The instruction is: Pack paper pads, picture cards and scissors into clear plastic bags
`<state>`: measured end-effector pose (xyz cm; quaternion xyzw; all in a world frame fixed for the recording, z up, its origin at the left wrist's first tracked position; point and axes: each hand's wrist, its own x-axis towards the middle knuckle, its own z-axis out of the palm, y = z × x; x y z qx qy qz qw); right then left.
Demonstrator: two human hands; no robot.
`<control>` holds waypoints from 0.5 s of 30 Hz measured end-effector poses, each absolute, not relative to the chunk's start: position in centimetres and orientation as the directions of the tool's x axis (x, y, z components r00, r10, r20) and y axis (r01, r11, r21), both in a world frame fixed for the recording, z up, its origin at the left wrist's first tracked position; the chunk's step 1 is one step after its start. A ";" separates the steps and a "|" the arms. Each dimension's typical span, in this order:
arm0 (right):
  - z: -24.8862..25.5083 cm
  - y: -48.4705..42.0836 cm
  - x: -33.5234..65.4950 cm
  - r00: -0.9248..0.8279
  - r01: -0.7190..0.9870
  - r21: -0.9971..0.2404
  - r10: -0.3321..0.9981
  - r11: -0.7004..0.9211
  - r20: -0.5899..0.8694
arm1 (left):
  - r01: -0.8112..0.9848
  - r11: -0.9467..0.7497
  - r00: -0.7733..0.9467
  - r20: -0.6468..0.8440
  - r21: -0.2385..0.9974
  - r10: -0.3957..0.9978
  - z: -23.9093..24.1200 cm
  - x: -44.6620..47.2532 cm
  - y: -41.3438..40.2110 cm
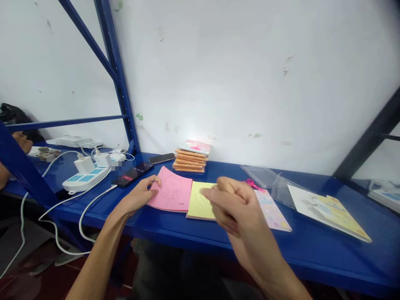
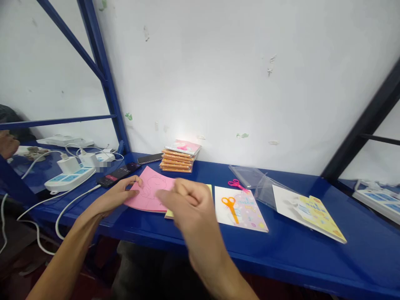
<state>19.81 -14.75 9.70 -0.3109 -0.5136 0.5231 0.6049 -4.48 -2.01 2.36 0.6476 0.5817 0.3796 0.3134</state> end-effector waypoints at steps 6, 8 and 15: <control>5.6 -13.7 25.4 0.002 -0.064 -0.991 0.993 0.121 0.121 | 0.307 -0.101 0.039 0.094 0.946 0.995 2.9 -4.2 -2.4; 5.1 -13.6 26.4 0.016 -0.032 -0.995 0.995 0.095 0.095 | 0.237 -0.115 -0.003 0.119 0.965 0.993 3.5 -4.4 -2.7; 3.5 -11.8 26.1 0.088 0.043 -0.984 0.980 0.173 0.176 | -0.030 -0.182 -0.013 0.182 0.983 0.983 5.8 -3.9 -4.9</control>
